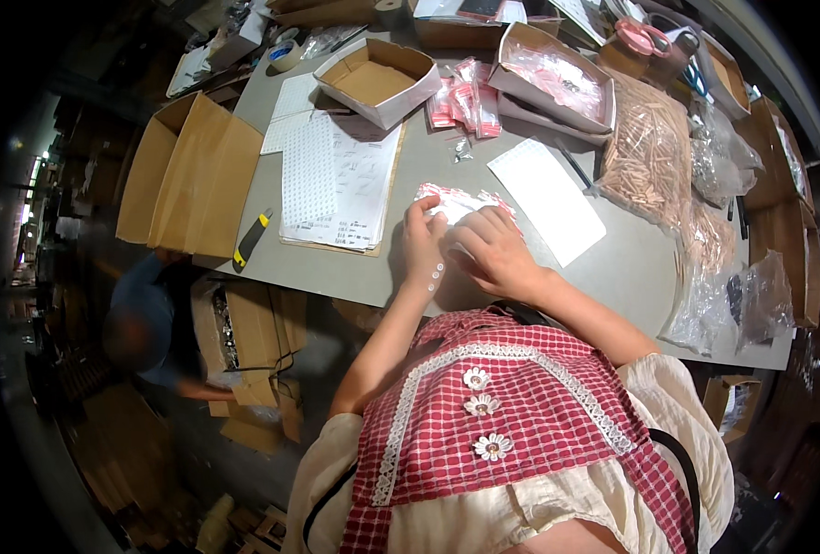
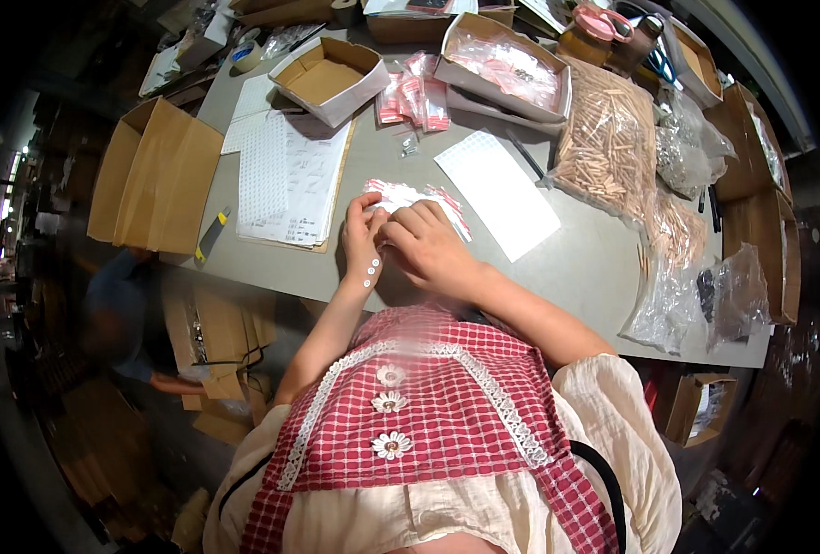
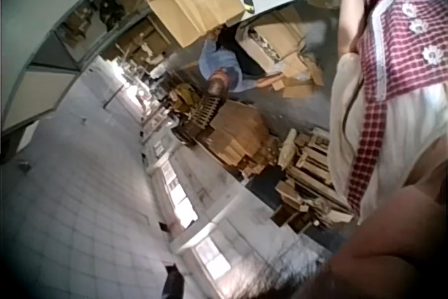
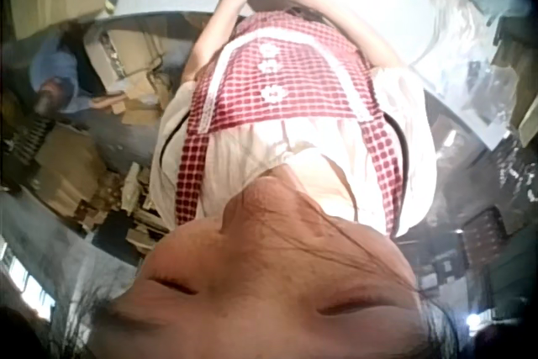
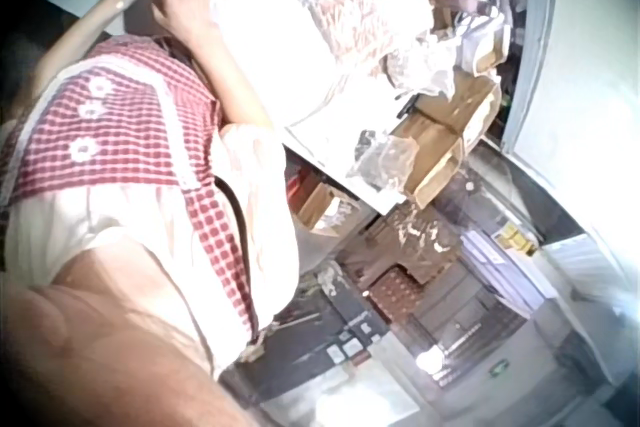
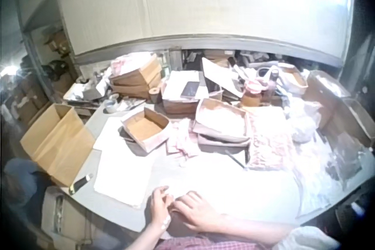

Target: The person sorts paper sheets with grid patterns, puts them into plastic bags, and organizes small hardware items at a workstation.

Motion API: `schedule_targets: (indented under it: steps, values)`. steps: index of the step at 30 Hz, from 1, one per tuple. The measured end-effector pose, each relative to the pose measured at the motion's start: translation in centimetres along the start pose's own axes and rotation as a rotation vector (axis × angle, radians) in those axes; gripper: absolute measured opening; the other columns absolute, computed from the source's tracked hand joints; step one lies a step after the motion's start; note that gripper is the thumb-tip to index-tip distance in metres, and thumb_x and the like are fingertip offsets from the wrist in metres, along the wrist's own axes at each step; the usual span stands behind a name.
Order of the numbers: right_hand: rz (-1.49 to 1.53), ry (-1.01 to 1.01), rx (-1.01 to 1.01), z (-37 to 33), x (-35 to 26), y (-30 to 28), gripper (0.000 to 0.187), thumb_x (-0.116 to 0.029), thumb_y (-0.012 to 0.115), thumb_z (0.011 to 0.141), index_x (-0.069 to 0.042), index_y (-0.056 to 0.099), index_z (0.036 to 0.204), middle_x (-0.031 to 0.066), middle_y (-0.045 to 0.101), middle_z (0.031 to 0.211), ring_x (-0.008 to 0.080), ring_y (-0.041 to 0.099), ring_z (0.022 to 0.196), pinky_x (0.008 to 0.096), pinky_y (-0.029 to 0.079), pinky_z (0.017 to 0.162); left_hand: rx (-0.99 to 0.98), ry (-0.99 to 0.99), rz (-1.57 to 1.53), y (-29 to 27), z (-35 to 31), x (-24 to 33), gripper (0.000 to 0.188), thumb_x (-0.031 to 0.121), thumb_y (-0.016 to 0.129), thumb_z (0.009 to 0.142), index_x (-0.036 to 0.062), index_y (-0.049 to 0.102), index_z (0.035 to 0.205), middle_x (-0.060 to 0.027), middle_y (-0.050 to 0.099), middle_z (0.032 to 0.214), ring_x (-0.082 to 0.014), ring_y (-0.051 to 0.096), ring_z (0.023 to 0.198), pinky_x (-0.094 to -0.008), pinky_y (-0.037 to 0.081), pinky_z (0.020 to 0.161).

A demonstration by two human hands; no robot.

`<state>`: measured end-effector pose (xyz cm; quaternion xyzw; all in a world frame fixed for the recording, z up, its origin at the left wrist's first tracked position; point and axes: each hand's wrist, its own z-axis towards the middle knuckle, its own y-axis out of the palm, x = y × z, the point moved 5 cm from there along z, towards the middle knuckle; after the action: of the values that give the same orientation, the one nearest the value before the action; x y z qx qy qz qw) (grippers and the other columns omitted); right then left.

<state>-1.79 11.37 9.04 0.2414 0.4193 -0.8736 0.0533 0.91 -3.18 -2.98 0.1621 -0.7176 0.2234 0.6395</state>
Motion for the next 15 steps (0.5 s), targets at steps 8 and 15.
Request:
schedule_targets:
  steps: [8, 15]
  values:
    - [-0.045, -0.002, 0.012, -1.2, 0.0, 0.4, 0.026, -0.011, 0.07, 0.08, -0.004, 0.058, 0.102, 0.012, 0.057, 0.102, 0.0306, 0.056, 0.097, 0.0418, 0.042, 0.09, -0.024, 0.059, 0.05, 0.5, 0.4, -1.0, 0.032, 0.01, 0.06, 0.094, 0.0004, 0.057, 0.123, -0.0132, 0.065, 0.118, -0.0234, 0.064, 0.099, -0.0355, 0.05, 0.087]
    - [-0.038, 0.059, 0.093, -1.9, 0.8, 0.8, 0.029, -0.014, 0.075, 0.076, -0.004, 0.06, 0.099, 0.012, 0.058, 0.099, 0.031, 0.057, 0.093, 0.0426, 0.044, 0.089, -0.004, 0.099, 0.022, 1.3, -0.1, 0.0, 0.036, 0.01, 0.061, 0.094, -0.0009, 0.053, 0.127, -0.0158, 0.065, 0.121, -0.0232, 0.066, 0.098, -0.0353, 0.051, 0.087]
